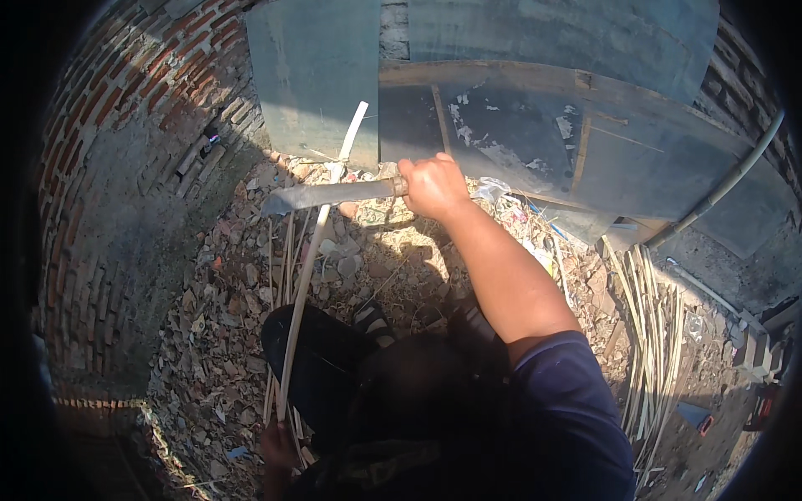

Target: The person scrapes and shaves a thin bamboo stick along its length using a knife.

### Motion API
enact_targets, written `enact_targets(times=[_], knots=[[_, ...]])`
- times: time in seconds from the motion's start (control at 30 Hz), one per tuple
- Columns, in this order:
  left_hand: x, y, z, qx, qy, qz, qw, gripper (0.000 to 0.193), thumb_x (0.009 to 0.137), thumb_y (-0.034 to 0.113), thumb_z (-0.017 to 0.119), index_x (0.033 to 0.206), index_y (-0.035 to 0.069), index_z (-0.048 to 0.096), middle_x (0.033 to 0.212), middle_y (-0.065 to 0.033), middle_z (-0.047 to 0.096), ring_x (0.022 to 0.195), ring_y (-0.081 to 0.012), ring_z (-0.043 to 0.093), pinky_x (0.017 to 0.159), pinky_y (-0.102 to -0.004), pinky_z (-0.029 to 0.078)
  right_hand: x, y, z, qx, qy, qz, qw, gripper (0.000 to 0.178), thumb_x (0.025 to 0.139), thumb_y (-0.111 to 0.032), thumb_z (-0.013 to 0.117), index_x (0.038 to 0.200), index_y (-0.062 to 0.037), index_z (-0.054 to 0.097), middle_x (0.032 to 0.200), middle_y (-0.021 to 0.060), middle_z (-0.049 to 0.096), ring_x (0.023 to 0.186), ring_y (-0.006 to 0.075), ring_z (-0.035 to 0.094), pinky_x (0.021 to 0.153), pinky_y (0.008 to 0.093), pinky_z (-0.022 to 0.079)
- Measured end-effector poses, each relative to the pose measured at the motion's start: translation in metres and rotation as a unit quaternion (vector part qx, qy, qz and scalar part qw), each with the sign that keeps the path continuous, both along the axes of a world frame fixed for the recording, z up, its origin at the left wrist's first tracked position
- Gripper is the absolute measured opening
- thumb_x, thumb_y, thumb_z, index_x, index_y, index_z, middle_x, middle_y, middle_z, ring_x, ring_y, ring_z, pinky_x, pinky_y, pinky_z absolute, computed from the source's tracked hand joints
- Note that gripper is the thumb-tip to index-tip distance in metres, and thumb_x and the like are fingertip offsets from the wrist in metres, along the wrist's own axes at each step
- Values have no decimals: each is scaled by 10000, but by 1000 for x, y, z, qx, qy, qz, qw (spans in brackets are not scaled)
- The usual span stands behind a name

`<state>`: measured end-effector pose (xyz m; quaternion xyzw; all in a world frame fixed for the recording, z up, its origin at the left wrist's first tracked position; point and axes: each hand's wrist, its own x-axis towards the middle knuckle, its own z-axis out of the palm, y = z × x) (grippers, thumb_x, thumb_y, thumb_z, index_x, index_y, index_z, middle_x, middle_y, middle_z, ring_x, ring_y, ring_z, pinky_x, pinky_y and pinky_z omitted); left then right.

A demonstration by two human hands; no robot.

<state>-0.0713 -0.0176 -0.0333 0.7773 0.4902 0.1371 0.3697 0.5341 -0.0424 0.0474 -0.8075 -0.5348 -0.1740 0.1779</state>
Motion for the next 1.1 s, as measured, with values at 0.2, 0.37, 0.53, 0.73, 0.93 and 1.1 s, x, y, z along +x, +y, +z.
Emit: enact_targets(times=[0.2,0.37,0.53,0.73,0.93,1.1], knots=[[16,-2,37,24,41,3,999,471,1065,375,469,802,0,581,611,-98,564,572,-205,580,552,-382,434,-5,-3,11,-95,128,-73,984,341,780,-172,674,1115,-110,694,932,179,746,916,348,724,850,466,564],[8,-2,41,-32,-3,14,999,466,1071,370,447,768,26,533,641,-27,486,622,-132,464,574,-340,375,-24,-4,31,-102,187,-78,974,441,803,-192,667,1237,-116,680,972,173,748,951,361,718,887,465,574],[7,2,40,-32,6,13,999,492,1075,407,474,834,3,619,645,-35,585,604,-124,561,552,-308,427,-5,-4,6,-107,302,-11,947,468,816,-195,658,1271,-84,656,1126,208,716,1074,344,687,960,461,542],[25,4,54,-63,9,9,998,485,1070,391,453,745,37,514,614,14,438,605,-102,407,546,-340,346,-28,-4,27,-194,250,34,948,440,806,-174,648,1240,-114,678,1097,196,715,1069,357,684,957,448,541],[12,6,57,3,51,-20,998,472,1073,362,436,768,10,514,609,-77,460,616,-185,462,581,-398,370,-18,9,1,-119,9,180,976,226,766,-130,660,987,-137,703,795,128,736,843,343,717,806,478,548],[21,10,63,38,105,-53,992,500,1055,391,489,767,-8,575,579,-119,532,553,-202,535,540,-401,411,14,-2,-23,-98,110,-93,985,232,767,-126,657,994,-116,703,850,162,743,859,338,729,844,466,549]])
